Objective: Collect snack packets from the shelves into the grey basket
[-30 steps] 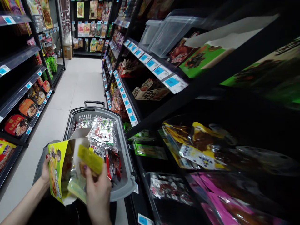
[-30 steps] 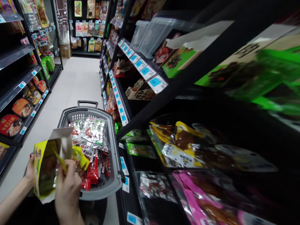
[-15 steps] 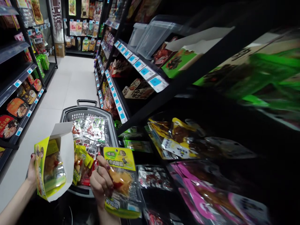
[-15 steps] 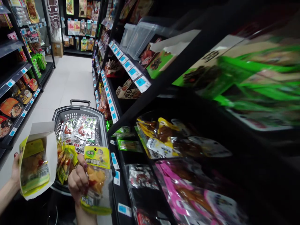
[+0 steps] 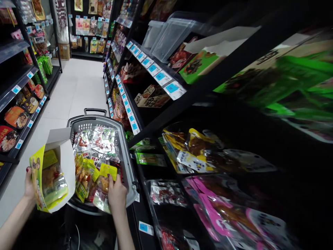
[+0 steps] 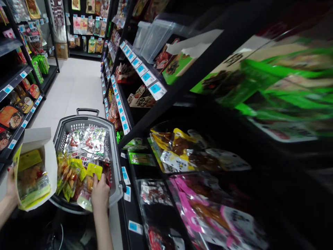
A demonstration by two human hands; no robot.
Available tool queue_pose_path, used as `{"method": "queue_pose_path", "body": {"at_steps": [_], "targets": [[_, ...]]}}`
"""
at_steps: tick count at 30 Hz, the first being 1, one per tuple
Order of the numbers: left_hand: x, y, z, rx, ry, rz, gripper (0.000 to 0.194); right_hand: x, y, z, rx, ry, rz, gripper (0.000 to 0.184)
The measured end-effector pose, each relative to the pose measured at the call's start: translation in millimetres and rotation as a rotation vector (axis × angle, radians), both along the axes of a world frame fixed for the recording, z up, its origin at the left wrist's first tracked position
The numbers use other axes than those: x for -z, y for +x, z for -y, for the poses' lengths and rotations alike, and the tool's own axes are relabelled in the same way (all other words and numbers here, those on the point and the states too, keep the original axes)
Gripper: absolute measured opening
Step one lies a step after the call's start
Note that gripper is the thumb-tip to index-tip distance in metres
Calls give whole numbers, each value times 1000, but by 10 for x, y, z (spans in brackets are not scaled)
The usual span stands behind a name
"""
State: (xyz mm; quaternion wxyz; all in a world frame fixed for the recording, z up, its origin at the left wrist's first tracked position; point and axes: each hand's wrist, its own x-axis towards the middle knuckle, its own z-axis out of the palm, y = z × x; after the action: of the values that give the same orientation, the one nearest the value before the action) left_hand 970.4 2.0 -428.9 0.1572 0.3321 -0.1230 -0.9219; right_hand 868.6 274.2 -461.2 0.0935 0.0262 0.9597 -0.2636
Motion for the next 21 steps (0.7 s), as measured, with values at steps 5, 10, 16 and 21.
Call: {"method": "queue_pose_path", "body": {"at_steps": [5,10,16,21], "targets": [[-10,-10,-52,21,-26,-17,38,206,153,379,12,92,24,32],[8,-10,-62,47,-34,-29,41,251,305,601,-107,52,47,30],[80,18,-16,146,-56,-129,36,40,314,472,-108,140,35,32],[116,50,-34,269,-76,-306,36,-559,369,147,-98,-65,-194,32]]}}
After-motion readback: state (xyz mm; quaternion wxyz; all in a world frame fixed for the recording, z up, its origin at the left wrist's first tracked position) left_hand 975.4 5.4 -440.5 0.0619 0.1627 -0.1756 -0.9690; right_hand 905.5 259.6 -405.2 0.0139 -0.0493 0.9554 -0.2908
